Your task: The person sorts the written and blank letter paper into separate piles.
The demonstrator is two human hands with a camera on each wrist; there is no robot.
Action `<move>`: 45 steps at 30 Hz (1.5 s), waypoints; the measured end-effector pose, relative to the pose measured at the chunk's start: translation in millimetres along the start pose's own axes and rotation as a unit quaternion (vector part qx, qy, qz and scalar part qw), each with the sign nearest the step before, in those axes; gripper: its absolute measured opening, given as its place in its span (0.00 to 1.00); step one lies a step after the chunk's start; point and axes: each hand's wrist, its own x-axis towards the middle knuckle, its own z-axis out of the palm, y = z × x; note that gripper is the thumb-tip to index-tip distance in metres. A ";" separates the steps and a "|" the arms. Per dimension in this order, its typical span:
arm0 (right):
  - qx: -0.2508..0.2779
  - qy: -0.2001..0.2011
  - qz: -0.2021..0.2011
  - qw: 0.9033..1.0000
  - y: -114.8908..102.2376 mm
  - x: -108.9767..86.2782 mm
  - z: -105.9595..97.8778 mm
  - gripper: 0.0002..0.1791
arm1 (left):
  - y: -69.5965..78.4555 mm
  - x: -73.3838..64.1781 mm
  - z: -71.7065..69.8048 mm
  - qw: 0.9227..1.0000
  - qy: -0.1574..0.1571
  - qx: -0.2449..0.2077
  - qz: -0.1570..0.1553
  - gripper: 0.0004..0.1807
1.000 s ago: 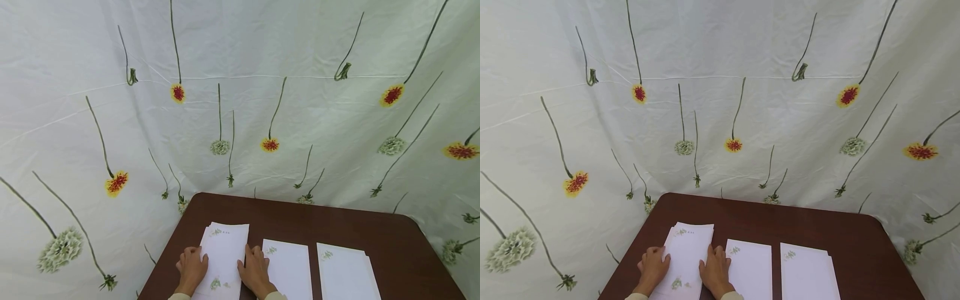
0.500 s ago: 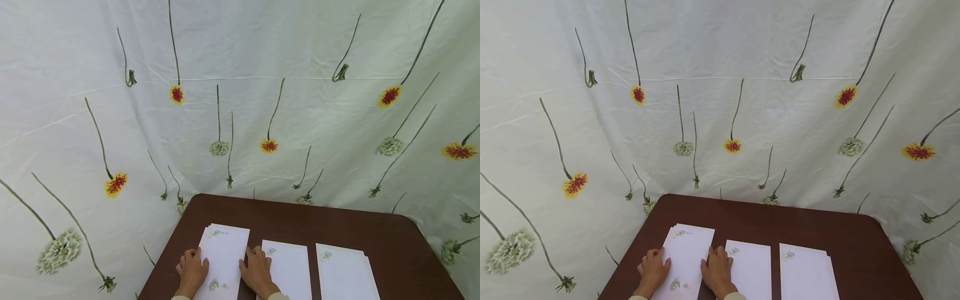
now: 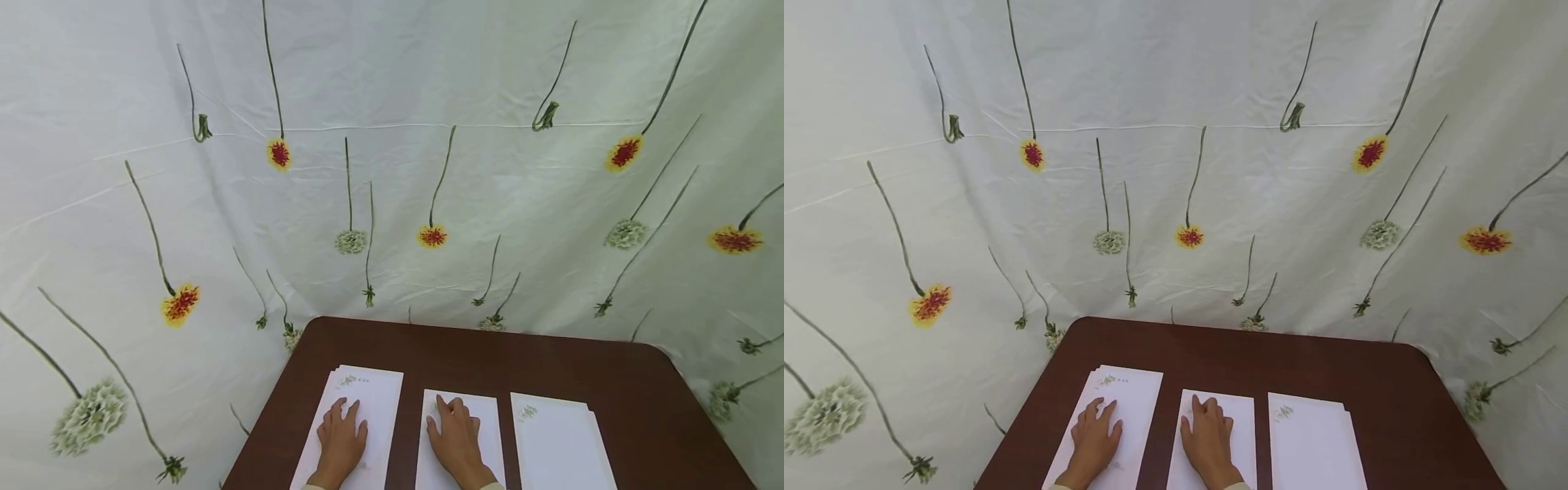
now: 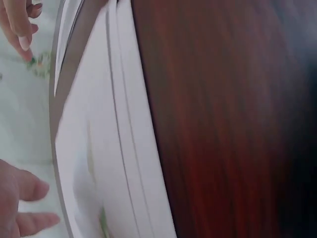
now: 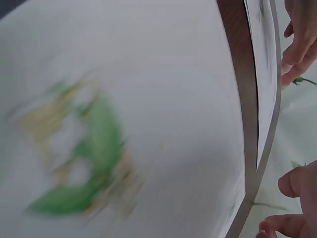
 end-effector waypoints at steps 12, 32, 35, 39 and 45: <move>-0.050 -0.025 0.093 0.994 70.1 -34.1 -47.6 0.33 | 40.0 -20.9 26.2 0.971 -0.195 -0.046 0.133 0.29; -0.103 -0.029 0.134 0.985 79.5 -63.5 -47.4 0.35 | 57.7 -21.9 27.3 0.954 -0.272 -0.033 0.124 0.40; -0.100 -0.024 0.128 0.987 78.8 -64.1 -45.7 0.35 | 56.1 -22.4 30.0 0.956 -0.262 -0.036 0.127 0.39; -0.086 -0.019 0.117 0.989 78.0 -64.3 -43.7 0.34 | 54.3 -23.6 32.9 0.958 -0.252 -0.055 0.126 0.38; -0.073 -0.024 0.121 0.990 77.1 -64.1 -42.3 0.33 | 54.6 -23.7 35.6 0.956 -0.264 -0.085 0.098 0.39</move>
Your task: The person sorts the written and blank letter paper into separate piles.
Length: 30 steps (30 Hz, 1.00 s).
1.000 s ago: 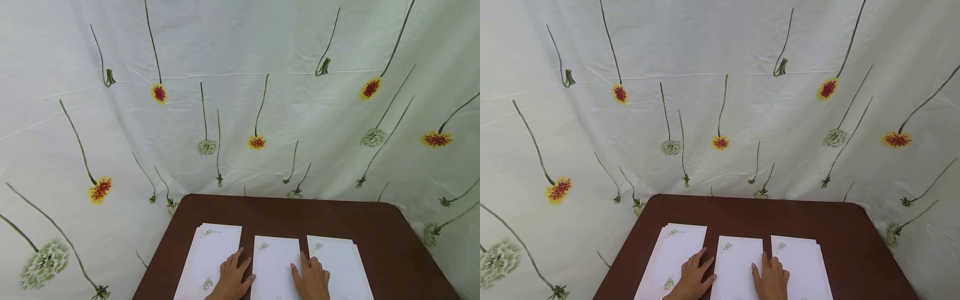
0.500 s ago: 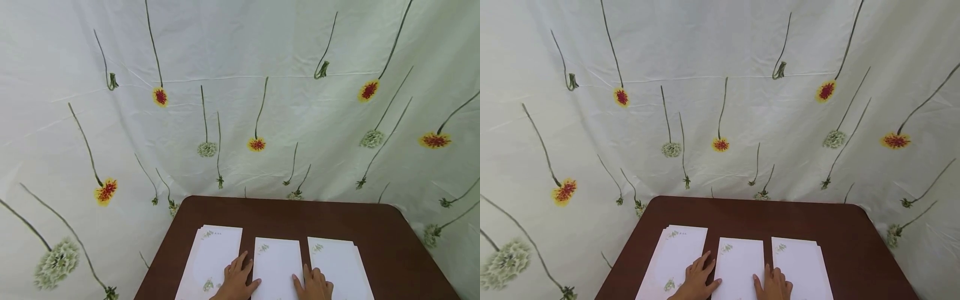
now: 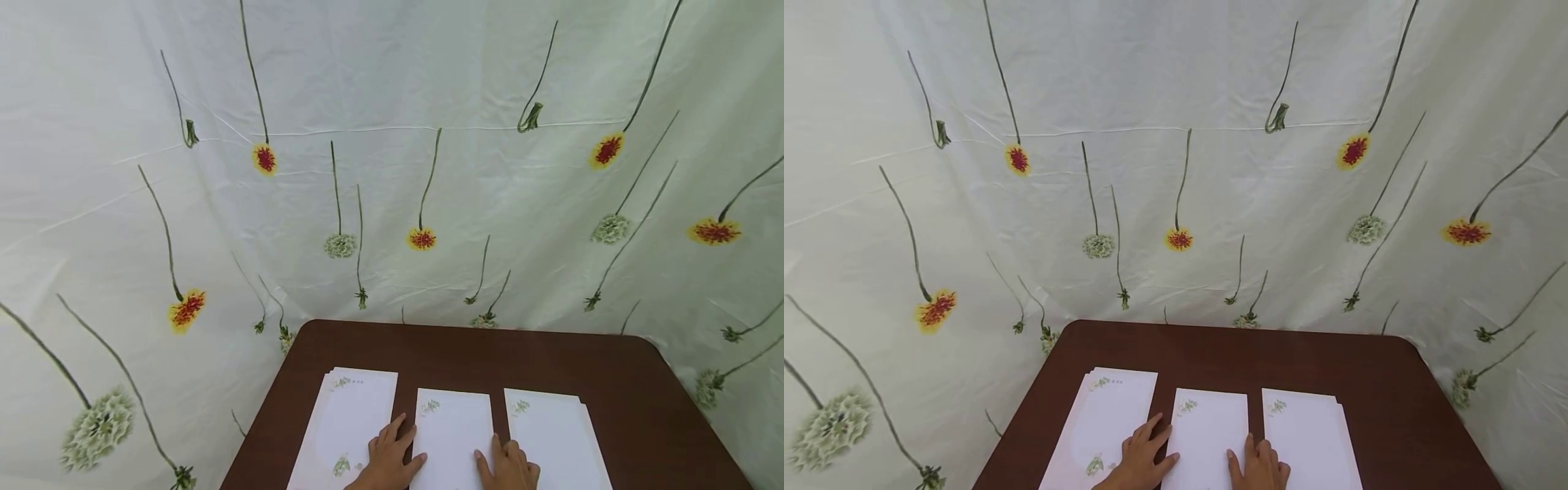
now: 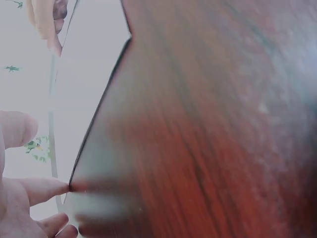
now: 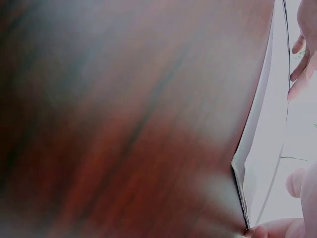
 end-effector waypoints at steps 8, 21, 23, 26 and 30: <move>0.006 -0.011 0.003 1.000 -1.6 0.2 -0.4 0.34 | 5.4 -0.7 -3.2 1.000 0.005 -0.023 -0.010 0.39; 0.004 -0.010 0.005 1.000 -5.3 0.5 -2.6 0.34 | 10.2 3.4 -7.0 0.999 0.008 -0.042 -0.028 0.36; 0.004 -0.011 0.004 1.000 -5.4 0.9 -2.7 0.34 | 10.3 3.7 -6.9 0.999 0.011 -0.046 -0.026 0.36; 0.004 -0.012 0.004 1.000 -5.1 1.6 -2.0 0.34 | 10.2 4.6 -6.6 0.998 0.016 -0.050 -0.028 0.35; 0.001 -0.006 0.002 1.000 -4.5 1.8 -1.4 0.34 | 10.6 5.2 -6.3 0.998 0.015 -0.054 -0.033 0.35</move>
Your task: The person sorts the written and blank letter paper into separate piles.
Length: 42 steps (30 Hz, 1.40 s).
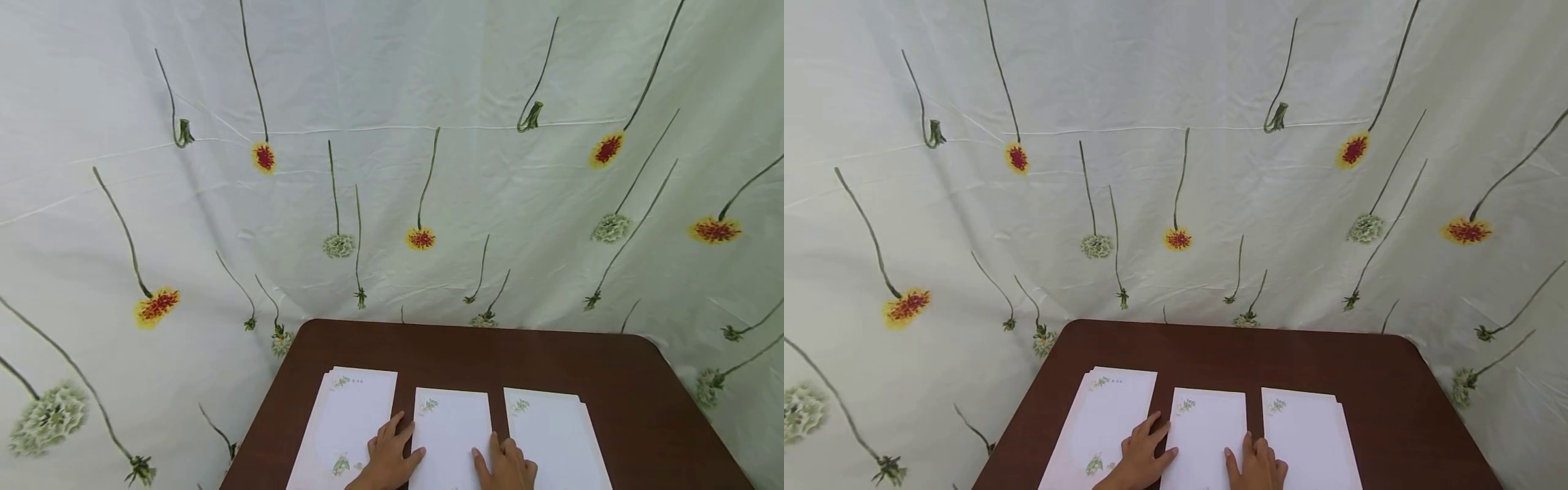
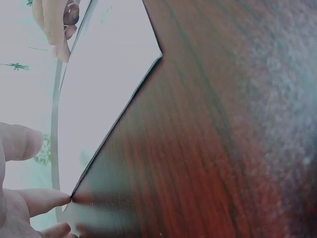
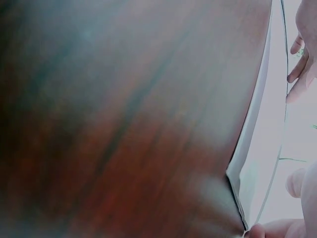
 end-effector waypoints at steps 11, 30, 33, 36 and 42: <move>0.011 0.036 -0.006 0.999 0.9 -0.4 -5.1 0.29 | 5.5 -3.0 -1.6 0.999 0.023 -0.017 0.032 0.30; 0.075 0.002 -0.016 0.997 -6.2 7.2 -29.3 0.25 | 26.0 -2.1 -5.2 0.994 0.095 -0.027 0.051 0.24; 0.075 0.006 -0.014 0.997 -3.4 8.9 -35.6 0.26 | 33.2 0.6 -3.9 0.992 0.109 -0.027 0.061 0.23; 0.080 0.001 -0.003 0.997 1.1 12.0 -42.1 0.26 | 40.3 4.2 -0.9 0.989 0.125 -0.020 0.073 0.23; 0.085 0.006 0.006 0.996 13.1 16.4 -57.3 0.26 | 55.6 14.1 6.2 0.986 0.137 -0.003 0.098 0.25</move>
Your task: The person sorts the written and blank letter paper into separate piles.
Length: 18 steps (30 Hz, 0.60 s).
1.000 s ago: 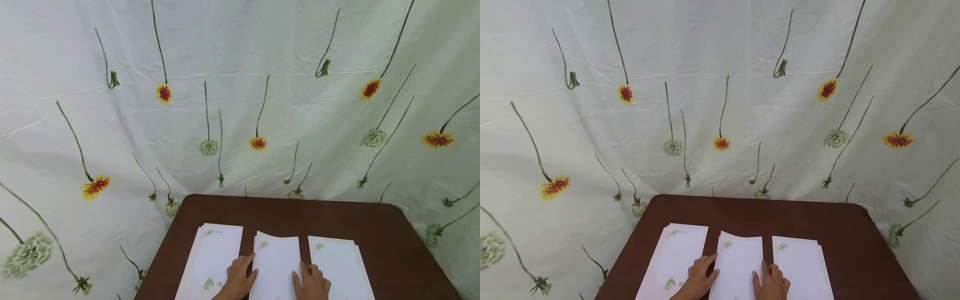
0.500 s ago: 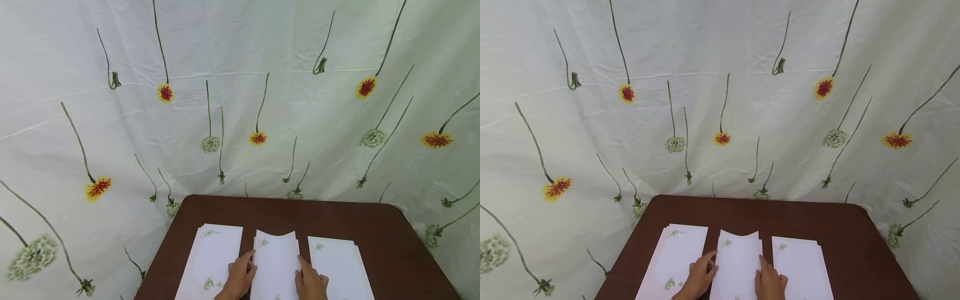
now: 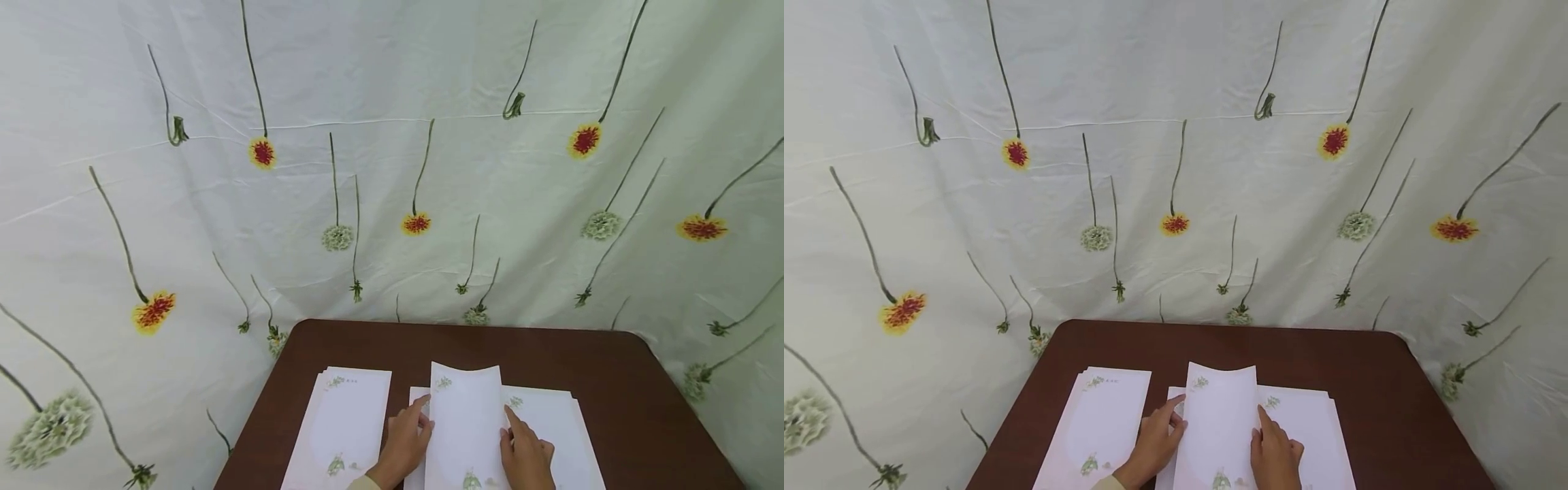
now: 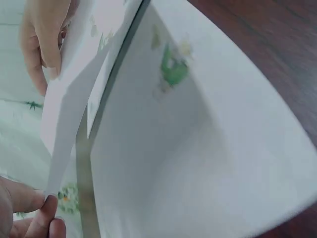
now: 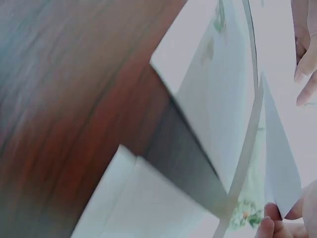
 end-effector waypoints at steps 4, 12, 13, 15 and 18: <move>-0.006 0.005 0.010 1.000 10.7 1.6 -13.5 0.26 | 12.7 6.6 8.4 0.999 -0.031 -0.013 -0.004 0.26; -0.028 0.026 0.010 0.999 37.3 4.2 -35.3 0.26 | 38.3 16.5 25.6 0.997 -0.077 -0.022 0.016 0.28; -0.031 0.031 0.009 0.999 41.1 4.0 -37.9 0.25 | 41.5 17.6 28.2 0.996 -0.083 -0.024 0.016 0.28; -0.035 0.041 0.008 0.999 48.7 3.2 -43.0 0.25 | 47.8 19.3 33.6 0.995 -0.095 -0.026 0.017 0.29; -0.041 0.050 0.011 0.998 60.6 1.9 -48.4 0.25 | 57.5 20.0 40.8 0.993 -0.116 -0.033 0.015 0.29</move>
